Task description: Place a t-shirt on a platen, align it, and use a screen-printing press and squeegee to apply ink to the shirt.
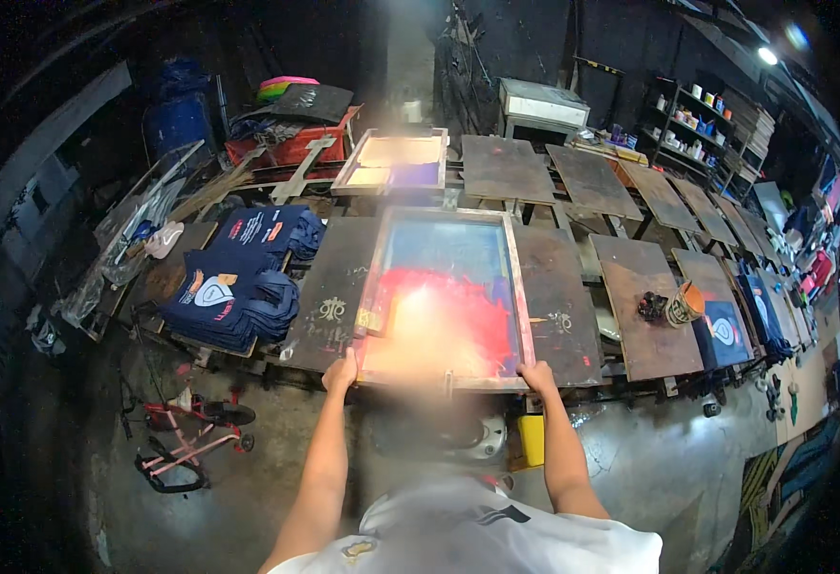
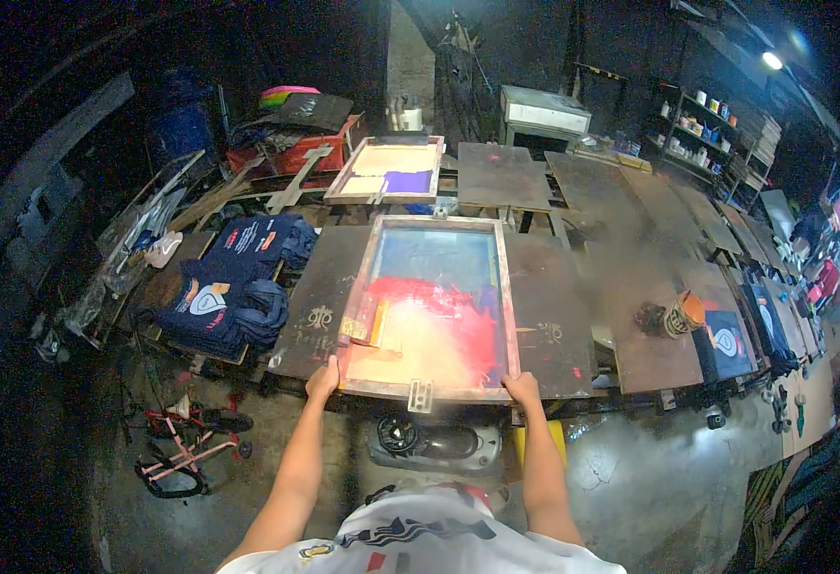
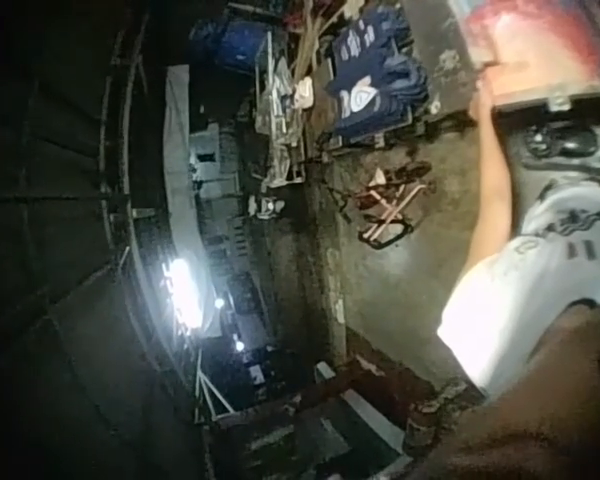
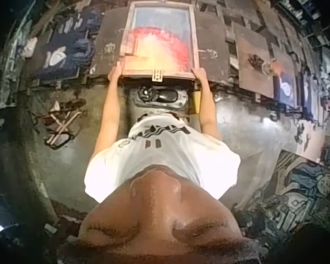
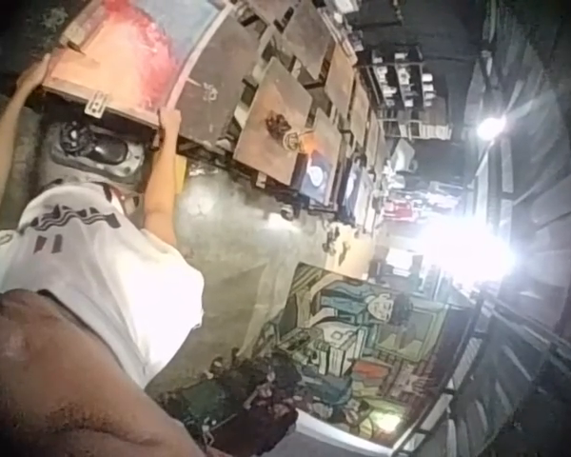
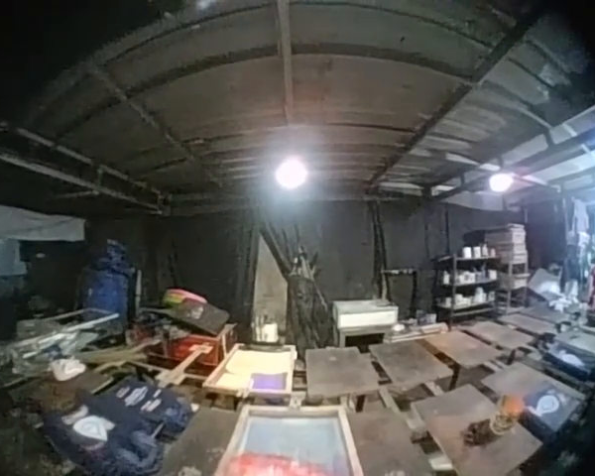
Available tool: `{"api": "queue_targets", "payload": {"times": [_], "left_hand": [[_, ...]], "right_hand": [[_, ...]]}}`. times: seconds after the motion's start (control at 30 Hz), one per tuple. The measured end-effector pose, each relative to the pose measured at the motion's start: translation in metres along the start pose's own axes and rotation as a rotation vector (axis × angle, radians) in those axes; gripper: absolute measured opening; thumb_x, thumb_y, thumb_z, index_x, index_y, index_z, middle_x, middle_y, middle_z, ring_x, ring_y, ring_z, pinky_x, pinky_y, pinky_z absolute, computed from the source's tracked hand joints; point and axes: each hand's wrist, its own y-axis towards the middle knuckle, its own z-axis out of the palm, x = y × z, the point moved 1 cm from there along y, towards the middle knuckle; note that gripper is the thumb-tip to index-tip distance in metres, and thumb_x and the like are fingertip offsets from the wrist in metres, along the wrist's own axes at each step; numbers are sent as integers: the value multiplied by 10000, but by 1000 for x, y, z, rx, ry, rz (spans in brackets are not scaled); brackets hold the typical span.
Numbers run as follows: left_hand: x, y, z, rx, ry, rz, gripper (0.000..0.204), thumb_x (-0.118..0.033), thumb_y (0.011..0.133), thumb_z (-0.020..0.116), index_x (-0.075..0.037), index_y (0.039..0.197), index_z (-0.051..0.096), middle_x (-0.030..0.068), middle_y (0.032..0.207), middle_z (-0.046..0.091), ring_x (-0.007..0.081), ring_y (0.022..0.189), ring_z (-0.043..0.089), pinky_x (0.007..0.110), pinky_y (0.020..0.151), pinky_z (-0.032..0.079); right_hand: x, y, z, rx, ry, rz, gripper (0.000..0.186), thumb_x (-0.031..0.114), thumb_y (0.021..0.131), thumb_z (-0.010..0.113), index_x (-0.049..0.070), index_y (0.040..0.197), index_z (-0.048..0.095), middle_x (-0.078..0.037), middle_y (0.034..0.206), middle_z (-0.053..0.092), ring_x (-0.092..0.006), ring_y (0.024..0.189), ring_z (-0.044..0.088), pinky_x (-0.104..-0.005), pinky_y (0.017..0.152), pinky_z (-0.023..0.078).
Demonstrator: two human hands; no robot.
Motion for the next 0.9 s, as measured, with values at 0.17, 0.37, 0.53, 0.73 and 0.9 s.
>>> {"api": "queue_targets", "payload": {"times": [0.17, 0.37, 0.53, 0.73, 0.9], "left_hand": [[-26, -21, -4, -34, 25, -27, 932, -720, 958, 153, -14, 1052, 755, 204, 1020, 741, 351, 1112, 676, 449, 961, 483], [4, 0, 5, -178, 156, -47, 919, -724, 962, 177, -22, 1004, 768, 176, 914, 755, 347, 1053, 700, 445, 909, 510], [-15, -10, 9, -242, 119, -61, 845, -669, 993, 248, -4, 974, 768, 220, 1020, 735, 372, 1020, 704, 464, 889, 530], [-10, -15, 13, -304, 133, -20, 794, -603, 1020, 260, 3, 940, 767, 226, 985, 735, 375, 972, 715, 466, 842, 547], [-5, -16, 14, -310, 101, -8, 772, -569, 1025, 279, 20, 908, 763, 246, 962, 728, 400, 947, 711, 480, 841, 543]], "right_hand": [[-6, -10, -12, 53, 111, 48, 717, 537, 717, 725, -137, 958, 707, -357, 986, 685, -454, 1007, 692, -470, 866, 539], [60, -53, -27, 39, -114, 75, 690, 560, 770, 678, -91, 995, 714, -340, 1047, 680, -463, 1033, 672, -490, 921, 536], [41, -46, -23, -62, -176, 80, 611, 502, 811, 647, -67, 1020, 717, -326, 1069, 680, -459, 1049, 665, -502, 938, 530], [30, -41, -16, -98, -182, 41, 581, 469, 794, 659, -71, 999, 718, -325, 1028, 686, -457, 1023, 672, -505, 918, 534], [30, -43, -11, -120, -201, -6, 549, 438, 804, 653, -76, 989, 711, -333, 1005, 681, -469, 994, 670, -519, 911, 526]]}}
